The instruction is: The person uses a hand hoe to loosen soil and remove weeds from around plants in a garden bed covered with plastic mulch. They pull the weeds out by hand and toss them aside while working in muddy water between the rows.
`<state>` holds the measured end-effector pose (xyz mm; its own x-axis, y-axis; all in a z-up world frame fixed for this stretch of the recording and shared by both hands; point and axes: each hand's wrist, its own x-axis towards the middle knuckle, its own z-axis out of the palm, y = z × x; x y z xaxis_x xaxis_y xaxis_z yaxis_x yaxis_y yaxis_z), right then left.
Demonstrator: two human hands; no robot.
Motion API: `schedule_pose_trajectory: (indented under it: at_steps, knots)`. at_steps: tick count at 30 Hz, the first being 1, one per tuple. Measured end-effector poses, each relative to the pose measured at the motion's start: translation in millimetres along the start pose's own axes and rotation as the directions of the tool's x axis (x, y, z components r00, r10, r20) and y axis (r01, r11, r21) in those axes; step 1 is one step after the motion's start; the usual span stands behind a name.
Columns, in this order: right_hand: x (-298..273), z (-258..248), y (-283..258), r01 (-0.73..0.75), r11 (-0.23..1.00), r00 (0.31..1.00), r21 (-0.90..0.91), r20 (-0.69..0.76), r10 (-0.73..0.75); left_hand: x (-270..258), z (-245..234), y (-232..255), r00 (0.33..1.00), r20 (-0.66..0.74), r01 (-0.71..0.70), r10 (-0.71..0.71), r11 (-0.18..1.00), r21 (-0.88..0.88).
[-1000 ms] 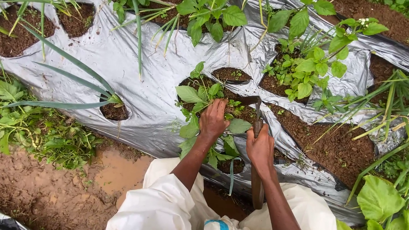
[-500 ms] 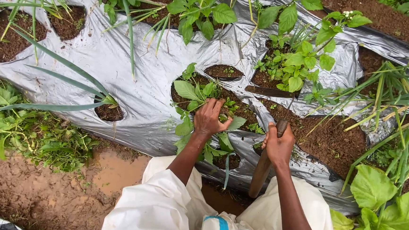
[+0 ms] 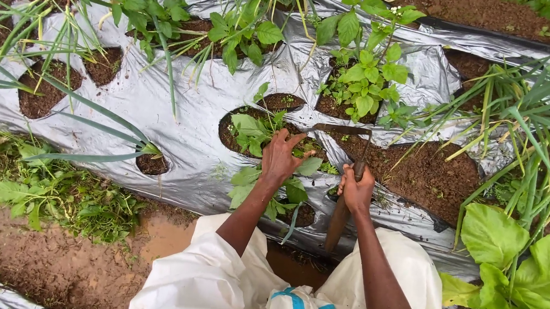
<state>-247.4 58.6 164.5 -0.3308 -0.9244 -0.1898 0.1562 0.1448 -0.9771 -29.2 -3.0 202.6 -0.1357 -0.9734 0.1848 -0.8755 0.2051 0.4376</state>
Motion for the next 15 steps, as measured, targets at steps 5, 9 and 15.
schedule_pose_trajectory:
  at_steps: [5,9,15]
  knots:
    - [-1.8,-3.8,-0.6,0.04,0.999,0.999,-0.036,0.012,-0.039,2.7,24.9,15.6,1.0,0.022,0.002,-0.003,1.0,0.011]
    - [-6.9,-1.7,-9.2,0.059,0.997,0.998,-0.052,0.026,-0.057,3.5,38.0,17.9,1.0,0.026,0.006,-0.006,1.0,0.019]
    - [-5.8,-1.2,-8.1,0.043,0.998,0.999,-0.05,0.006,-0.043,0.5,29.3,-9.8,0.985,0.061,0.168,-0.164,0.984,-0.061]
